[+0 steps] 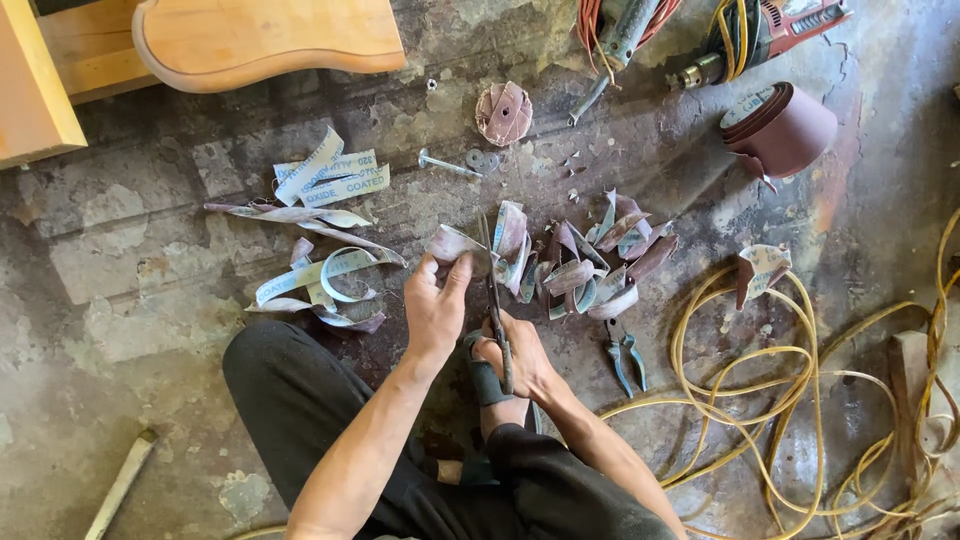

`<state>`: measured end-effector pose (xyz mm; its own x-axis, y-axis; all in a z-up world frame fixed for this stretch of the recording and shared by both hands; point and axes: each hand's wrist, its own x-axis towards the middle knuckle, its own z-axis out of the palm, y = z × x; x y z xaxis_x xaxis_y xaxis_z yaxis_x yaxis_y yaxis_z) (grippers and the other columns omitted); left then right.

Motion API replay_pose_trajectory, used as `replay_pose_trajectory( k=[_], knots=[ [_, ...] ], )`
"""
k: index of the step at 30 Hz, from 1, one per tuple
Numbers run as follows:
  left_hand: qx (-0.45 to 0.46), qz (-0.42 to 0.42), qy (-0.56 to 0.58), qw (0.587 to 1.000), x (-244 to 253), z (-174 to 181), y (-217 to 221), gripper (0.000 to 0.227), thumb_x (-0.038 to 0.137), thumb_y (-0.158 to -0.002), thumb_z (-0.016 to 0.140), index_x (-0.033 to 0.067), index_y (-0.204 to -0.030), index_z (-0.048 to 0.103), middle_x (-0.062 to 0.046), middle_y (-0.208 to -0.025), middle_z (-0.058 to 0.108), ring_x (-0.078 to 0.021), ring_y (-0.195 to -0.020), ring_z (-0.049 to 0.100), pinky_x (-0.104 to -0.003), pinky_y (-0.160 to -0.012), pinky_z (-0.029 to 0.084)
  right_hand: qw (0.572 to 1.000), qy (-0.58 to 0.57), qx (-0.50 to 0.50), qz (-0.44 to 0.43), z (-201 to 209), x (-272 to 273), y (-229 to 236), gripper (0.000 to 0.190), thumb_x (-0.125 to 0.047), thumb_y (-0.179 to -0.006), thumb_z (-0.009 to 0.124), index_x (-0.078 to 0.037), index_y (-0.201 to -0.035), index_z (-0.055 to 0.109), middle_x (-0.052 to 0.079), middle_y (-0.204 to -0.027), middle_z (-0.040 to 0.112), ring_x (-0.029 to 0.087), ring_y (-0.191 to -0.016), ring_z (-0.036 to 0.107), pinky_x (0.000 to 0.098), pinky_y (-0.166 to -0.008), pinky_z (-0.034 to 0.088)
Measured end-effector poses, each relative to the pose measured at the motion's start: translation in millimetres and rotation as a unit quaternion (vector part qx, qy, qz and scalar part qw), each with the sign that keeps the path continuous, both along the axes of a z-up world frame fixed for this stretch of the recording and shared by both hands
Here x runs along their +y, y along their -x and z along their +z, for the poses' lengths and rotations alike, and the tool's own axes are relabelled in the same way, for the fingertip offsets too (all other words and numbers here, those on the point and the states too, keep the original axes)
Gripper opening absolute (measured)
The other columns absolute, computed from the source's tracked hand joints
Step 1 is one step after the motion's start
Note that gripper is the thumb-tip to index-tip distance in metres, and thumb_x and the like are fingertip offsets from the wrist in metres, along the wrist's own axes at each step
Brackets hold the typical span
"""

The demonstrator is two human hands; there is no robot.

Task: Cutting sandpaper into smaller strips using scissors.

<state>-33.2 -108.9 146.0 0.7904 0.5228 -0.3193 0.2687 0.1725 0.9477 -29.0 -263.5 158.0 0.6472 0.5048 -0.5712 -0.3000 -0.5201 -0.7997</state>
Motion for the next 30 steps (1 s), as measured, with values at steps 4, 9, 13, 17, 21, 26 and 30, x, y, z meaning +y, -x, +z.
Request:
replay_pose_trajectory(
  k=[4,9,13,17,21,26,30],
  knots=[
    [0.04,0.002,0.103,0.994,10,0,-1,0.016,0.016,-0.1,0.068,0.0038,-0.111,0.071,0.0,-0.094,0.072,-0.0055,-0.081,0.064,-0.024,-0.073,0.054,1.0,-0.001,0.018,-0.006,6,3,-3,0.024,-0.023,-0.079,0.063,-0.001,-0.082,0.054,0.008,-0.067,0.064,0.021,-0.065,0.065,0.0366,-0.066,0.053],
    [0.017,0.128,0.327,0.936,24,-2,-6,0.012,0.007,-0.097,0.068,0.0028,-0.108,0.064,-0.005,-0.088,0.067,-0.0119,-0.069,0.061,-0.026,-0.057,0.046,0.999,-0.035,0.002,0.029,18,9,-2,0.038,-0.023,-0.08,0.064,0.0,-0.109,0.056,0.014,-0.088,0.059,0.023,-0.082,0.058,0.0375,-0.079,0.05],
    [-0.069,0.17,0.34,0.922,38,-13,-6,0.017,0.005,-0.101,0.064,-0.0012,-0.115,0.058,-0.007,-0.101,0.066,-0.0141,-0.082,0.064,-0.028,-0.069,0.053,0.997,-0.049,0.054,0.024,12,4,1,0.044,-0.027,-0.08,0.063,-0.002,-0.115,0.056,0.012,-0.092,0.058,0.022,-0.086,0.056,0.0365,-0.082,0.049],
    [-0.079,0.105,0.358,0.925,41,-4,-2,0.048,0.009,-0.101,0.064,0.0045,-0.146,0.046,-0.005,-0.101,0.06,-0.0122,-0.081,0.056,-0.025,-0.064,0.045,0.993,-0.073,0.096,0.019,11,4,3,0.045,-0.03,-0.08,0.061,-0.003,-0.115,0.056,0.009,-0.094,0.057,0.02,-0.088,0.054,0.0353,-0.084,0.047],
    [-0.05,0.011,0.341,0.939,41,18,-4,0.071,0.002,-0.089,0.059,0.0039,-0.157,0.038,0.001,-0.115,0.058,-0.0106,-0.091,0.058,-0.024,-0.07,0.048,0.99,-0.085,0.102,0.042,14,5,0,0.042,-0.03,-0.08,0.06,-0.003,-0.112,0.055,0.008,-0.093,0.055,0.02,-0.087,0.052,0.0342,-0.083,0.046],
    [-0.048,-0.083,0.343,0.935,47,16,0,0.073,0.0,-0.092,0.059,0.0043,-0.161,0.034,-0.002,-0.117,0.057,-0.0119,-0.093,0.059,-0.026,-0.074,0.049,0.991,-0.097,0.083,0.038,16,2,-1,0.04,-0.03,-0.082,0.062,-0.004,-0.112,0.054,0.008,-0.091,0.053,0.019,-0.085,0.05,0.0347,-0.08,0.046],
    [-0.053,-0.119,0.314,0.94,48,11,6,0.075,-0.001,-0.096,0.062,0.0045,-0.164,0.029,-0.003,-0.117,0.059,-0.0105,-0.099,0.058,-0.025,-0.084,0.05,0.994,-0.09,0.037,0.043,16,4,2,0.039,-0.029,-0.083,0.064,-0.003,-0.111,0.054,0.009,-0.089,0.054,0.02,-0.084,0.052,0.0357,-0.08,0.048]
  ],
)
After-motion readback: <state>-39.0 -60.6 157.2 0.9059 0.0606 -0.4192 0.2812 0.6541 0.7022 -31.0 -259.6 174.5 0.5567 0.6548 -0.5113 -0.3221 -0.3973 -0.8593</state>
